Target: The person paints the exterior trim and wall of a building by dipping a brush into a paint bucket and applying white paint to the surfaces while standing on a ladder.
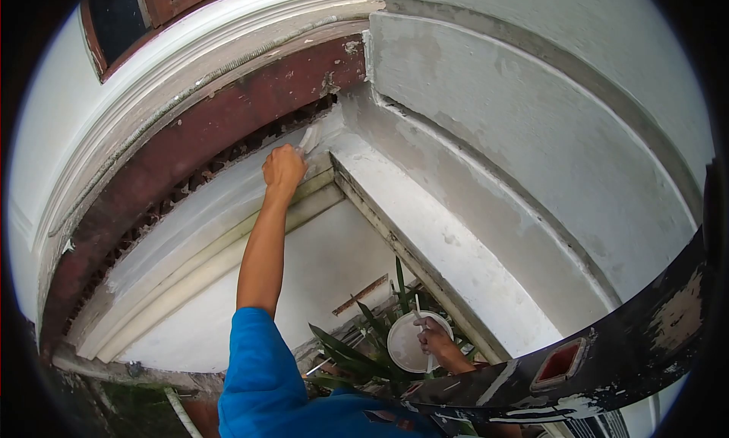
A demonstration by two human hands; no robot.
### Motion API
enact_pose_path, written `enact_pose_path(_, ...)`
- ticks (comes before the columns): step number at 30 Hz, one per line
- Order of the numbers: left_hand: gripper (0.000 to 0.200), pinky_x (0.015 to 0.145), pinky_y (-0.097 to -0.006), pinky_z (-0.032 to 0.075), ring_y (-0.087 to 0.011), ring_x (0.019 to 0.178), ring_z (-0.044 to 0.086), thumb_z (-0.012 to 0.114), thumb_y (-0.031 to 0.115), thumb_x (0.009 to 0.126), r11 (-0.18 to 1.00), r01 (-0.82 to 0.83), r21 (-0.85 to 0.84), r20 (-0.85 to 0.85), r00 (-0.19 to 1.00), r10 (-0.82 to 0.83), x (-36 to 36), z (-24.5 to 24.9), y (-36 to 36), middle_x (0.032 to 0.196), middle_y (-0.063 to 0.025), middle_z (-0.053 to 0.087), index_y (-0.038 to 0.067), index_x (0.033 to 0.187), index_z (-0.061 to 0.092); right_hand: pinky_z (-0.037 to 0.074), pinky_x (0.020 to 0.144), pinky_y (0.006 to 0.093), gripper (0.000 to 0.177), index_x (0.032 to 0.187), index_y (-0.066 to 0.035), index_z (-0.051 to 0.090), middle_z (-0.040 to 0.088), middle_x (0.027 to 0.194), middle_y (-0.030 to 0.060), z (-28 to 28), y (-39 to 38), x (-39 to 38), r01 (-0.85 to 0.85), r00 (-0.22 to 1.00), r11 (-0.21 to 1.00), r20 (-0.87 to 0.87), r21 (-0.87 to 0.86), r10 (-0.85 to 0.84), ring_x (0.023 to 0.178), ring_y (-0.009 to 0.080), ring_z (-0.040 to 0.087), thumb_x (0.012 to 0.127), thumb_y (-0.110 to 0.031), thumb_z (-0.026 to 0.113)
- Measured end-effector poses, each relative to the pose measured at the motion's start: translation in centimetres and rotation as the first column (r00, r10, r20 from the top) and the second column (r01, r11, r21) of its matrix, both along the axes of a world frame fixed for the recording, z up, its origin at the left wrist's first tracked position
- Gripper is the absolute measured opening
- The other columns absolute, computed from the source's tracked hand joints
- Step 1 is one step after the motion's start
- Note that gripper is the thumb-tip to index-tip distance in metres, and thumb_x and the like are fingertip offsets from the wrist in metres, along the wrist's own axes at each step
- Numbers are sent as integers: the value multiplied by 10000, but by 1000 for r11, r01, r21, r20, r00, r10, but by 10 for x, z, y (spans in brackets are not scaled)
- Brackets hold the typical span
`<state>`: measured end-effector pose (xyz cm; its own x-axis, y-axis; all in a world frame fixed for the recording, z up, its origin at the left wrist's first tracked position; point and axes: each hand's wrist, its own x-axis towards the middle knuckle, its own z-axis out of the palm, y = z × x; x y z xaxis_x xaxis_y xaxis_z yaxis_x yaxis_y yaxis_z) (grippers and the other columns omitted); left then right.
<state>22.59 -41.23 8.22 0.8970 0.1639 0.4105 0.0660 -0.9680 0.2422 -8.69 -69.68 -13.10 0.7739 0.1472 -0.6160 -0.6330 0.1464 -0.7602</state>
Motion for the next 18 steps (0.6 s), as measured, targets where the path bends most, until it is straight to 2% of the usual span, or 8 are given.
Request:
enact_pose_path(5, 211, 738, -440, 519, -347, 828, 653, 529, 172, 815, 980, 93, 177, 139, 983, -118, 42, -12, -30, 869, -177, 670, 29, 845, 680, 332, 505, 269, 337, 1153, -95, 468, 436, 716, 23, 9, -3, -2, -16, 1000, 998, 5, -58, 16, 568, 107, 380, 842, -37, 353)
enact_pose_path(8, 213, 710, -407, 529, -304, 814, 667, 492, 131, 817, 929, 133, 346, 120, 975, -185, 57, -24, -45, 846, -147, 676, 57, 818, 692, 329, 496, 269, 333, 1160, -88, 465, 425, 699, 21, 8, -5, -1, -7, 1000, 998, 10, -57, 8, 554, 105, 372, 846, -37, 370)
enact_pose_path(11, 205, 697, -392, 532, -273, 805, 670, 497, 132, 821, 860, 226, 457, 22, 964, -264, 58, -40, -60, 828, -126, 676, 78, 804, 694, 319, 470, 269, 324, 1165, -77, 464, 403, 665, 12, 1, -1, 1, -4, 1000, 999, 5, -46, 4, 522, 99, 357, 847, -37, 415)
enact_pose_path(15, 204, 704, -393, 529, -282, 800, 666, 487, 134, 832, 849, 272, 453, 17, 949, -313, 28, -22, -68, 841, -118, 672, 73, 848, 681, 310, 462, 270, 322, 1160, -76, 466, 404, 662, 12, -7, -1, 0, 2, 1000, 999, -6, -49, -3, 520, 98, 356, 844, -35, 418)
enact_pose_path(18, 216, 716, -390, 527, -288, 816, 665, 474, 134, 842, 906, 169, 387, 93, 971, -220, 28, -17, -63, 851, -119, 671, 72, 863, 679, 302, 458, 267, 328, 1164, -79, 462, 403, 661, 10, -8, -5, 0, 5, 1000, 999, -17, -35, -5, 514, 95, 351, 842, -35, 419)
